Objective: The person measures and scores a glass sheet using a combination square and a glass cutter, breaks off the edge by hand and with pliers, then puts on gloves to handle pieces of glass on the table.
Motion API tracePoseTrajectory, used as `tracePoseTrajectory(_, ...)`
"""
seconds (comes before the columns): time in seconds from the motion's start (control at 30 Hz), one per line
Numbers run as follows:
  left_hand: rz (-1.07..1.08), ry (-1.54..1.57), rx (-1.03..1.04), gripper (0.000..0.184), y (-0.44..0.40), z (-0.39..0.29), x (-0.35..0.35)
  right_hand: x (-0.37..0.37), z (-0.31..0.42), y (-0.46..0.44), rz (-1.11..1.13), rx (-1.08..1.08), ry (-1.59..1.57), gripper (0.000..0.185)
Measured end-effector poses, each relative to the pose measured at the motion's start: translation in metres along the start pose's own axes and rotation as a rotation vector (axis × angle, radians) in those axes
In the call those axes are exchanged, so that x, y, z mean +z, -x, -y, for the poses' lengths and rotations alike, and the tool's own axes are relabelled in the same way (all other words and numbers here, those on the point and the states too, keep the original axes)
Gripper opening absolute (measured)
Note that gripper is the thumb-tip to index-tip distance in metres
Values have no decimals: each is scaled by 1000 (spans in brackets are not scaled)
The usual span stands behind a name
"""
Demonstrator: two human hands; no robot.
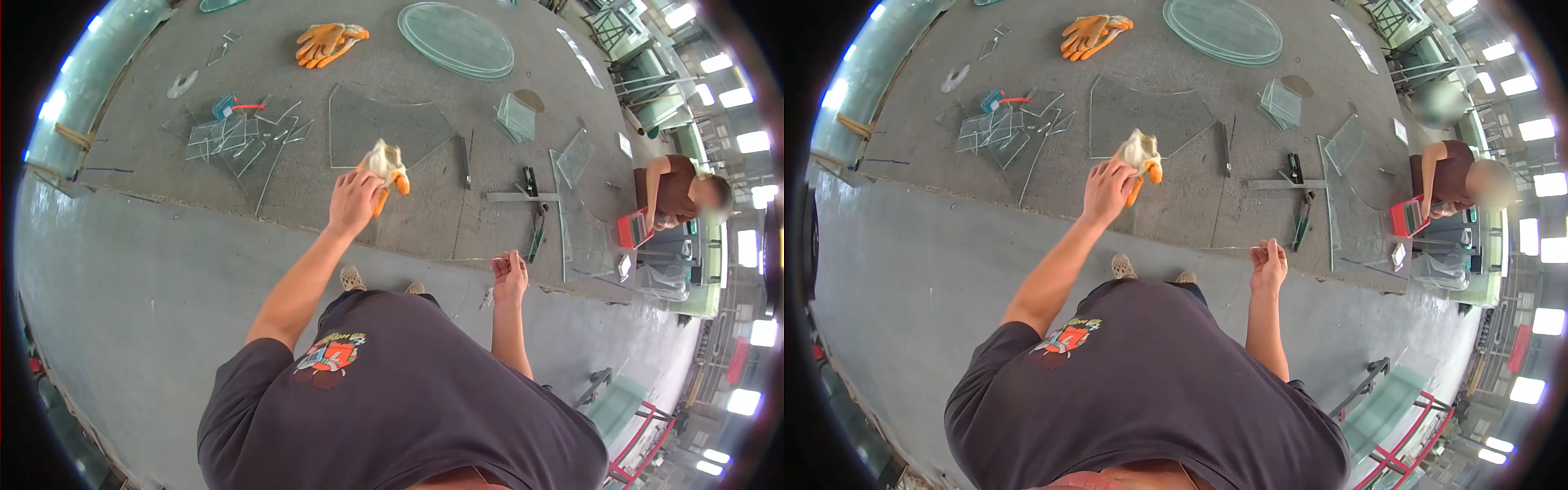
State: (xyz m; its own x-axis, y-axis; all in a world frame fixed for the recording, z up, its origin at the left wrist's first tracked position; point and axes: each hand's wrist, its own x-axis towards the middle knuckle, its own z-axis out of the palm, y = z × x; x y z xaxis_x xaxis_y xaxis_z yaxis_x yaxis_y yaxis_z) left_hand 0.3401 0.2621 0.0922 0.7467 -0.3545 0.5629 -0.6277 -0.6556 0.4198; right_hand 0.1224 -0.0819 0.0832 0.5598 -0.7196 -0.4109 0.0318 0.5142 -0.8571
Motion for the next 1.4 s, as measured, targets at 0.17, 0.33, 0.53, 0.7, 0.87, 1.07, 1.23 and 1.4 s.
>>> tracePoseTrajectory(0.17, 322, -173, 185, 15, -26, 46, 69, -22, -8, -14, 51, -11, -4, 12)
tracePoseTrajectory(0.33, 304, -123, 140, 14, -49, 57, 93, -26, -20, 0, -44, -13, -66, 12)
tracePoseTrajectory(0.53, 488, -268, 185, 52, -75, 70, 103, -30, -27, 15, -127, 1, -91, 13)
tracePoseTrajectory(0.7, 501, -403, 71, 58, -141, 111, 124, -19, -21, 23, -146, -15, -88, 13)
tracePoseTrajectory(0.87, 468, -341, -244, 15, -203, 155, 139, -12, -10, 29, -121, -69, -72, 12)
tracePoseTrajectory(1.07, 80, 386, -410, 24, -190, 170, 95, 39, 27, -25, 141, -43, 57, 12)
tracePoseTrajectory(1.23, -379, 1212, -808, 36, -34, 89, -56, 141, 15, -85, 484, 164, 240, 17)
tracePoseTrajectory(1.4, -695, 1028, -1162, 34, 132, 17, -112, 244, -41, -125, 790, 424, 527, 22)
